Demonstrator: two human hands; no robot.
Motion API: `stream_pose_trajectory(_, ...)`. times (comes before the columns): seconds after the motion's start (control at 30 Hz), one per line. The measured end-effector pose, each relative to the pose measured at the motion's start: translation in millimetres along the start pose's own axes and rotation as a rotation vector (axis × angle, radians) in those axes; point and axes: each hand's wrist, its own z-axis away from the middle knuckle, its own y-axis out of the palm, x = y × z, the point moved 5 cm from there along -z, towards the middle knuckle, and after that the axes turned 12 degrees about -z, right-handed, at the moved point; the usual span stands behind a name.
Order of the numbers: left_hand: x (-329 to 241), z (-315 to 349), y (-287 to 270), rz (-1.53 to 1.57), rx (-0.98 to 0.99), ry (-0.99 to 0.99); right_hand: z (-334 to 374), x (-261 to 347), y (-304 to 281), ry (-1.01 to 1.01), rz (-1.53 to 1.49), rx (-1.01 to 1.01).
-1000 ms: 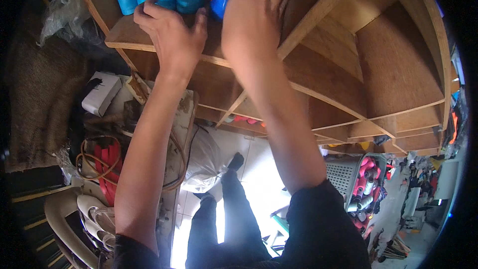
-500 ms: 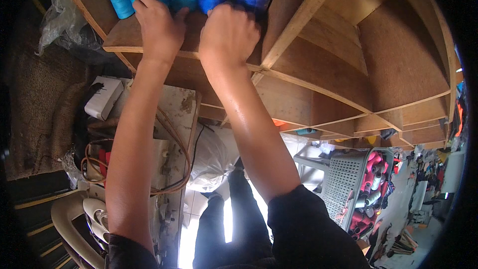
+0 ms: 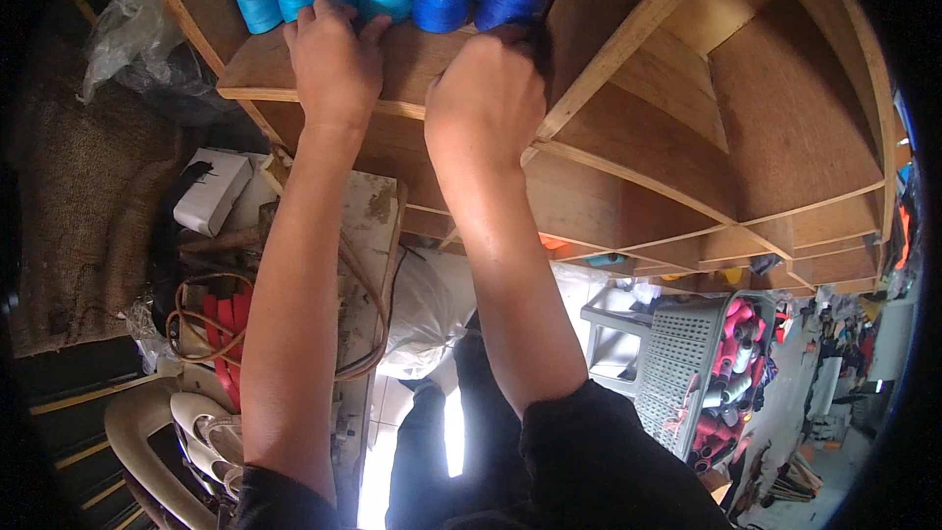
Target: The person repeatedly picks spools of thread from a cardboard box and places them onto a wooden shelf, arranging them by color. The person handles spools in small groups and individually, moving them from the box to the shelf throughout the clip.
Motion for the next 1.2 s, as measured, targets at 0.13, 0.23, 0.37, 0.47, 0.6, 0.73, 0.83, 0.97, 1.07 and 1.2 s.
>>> stream_pose_trajectory(0.13,0,0,0,0.01,0.019,-0.016,8,4,6,-0.063,-0.004,-0.03)
stream_pose_trajectory(0.23,2,1,-1,0.013,-0.005,-0.031,12,4,8,-0.12,-0.029,-0.058)
stream_pose_trajectory(0.37,-1,2,-5,0.02,-0.032,-0.014,19,2,12,-0.105,-0.037,-0.024)
stream_pose_trajectory(0.47,-1,1,-7,0.045,-0.045,0.017,27,11,7,-0.299,-0.021,-0.06)
stream_pose_trajectory(0.6,1,3,-10,0.08,-0.04,0.085,72,10,-27,-0.387,-0.274,-0.013)
stream_pose_trajectory(0.73,1,2,-12,0.092,-0.088,0.112,192,-23,-78,-0.356,-0.381,0.297)
stream_pose_trajectory(0.83,8,-1,-17,0.133,-0.047,0.163,304,-87,-100,-0.085,-0.279,0.682)
stream_pose_trajectory(0.97,5,20,-39,0.358,-0.008,0.248,416,-146,-164,0.113,-0.194,0.828)
stream_pose_trajectory(1.07,-48,82,-96,0.485,-0.037,0.153,464,-184,-205,0.245,-0.196,0.86)
stream_pose_trajectory(1.2,-112,223,-150,0.856,0.249,-0.134,476,-199,-243,0.254,-0.129,0.818)
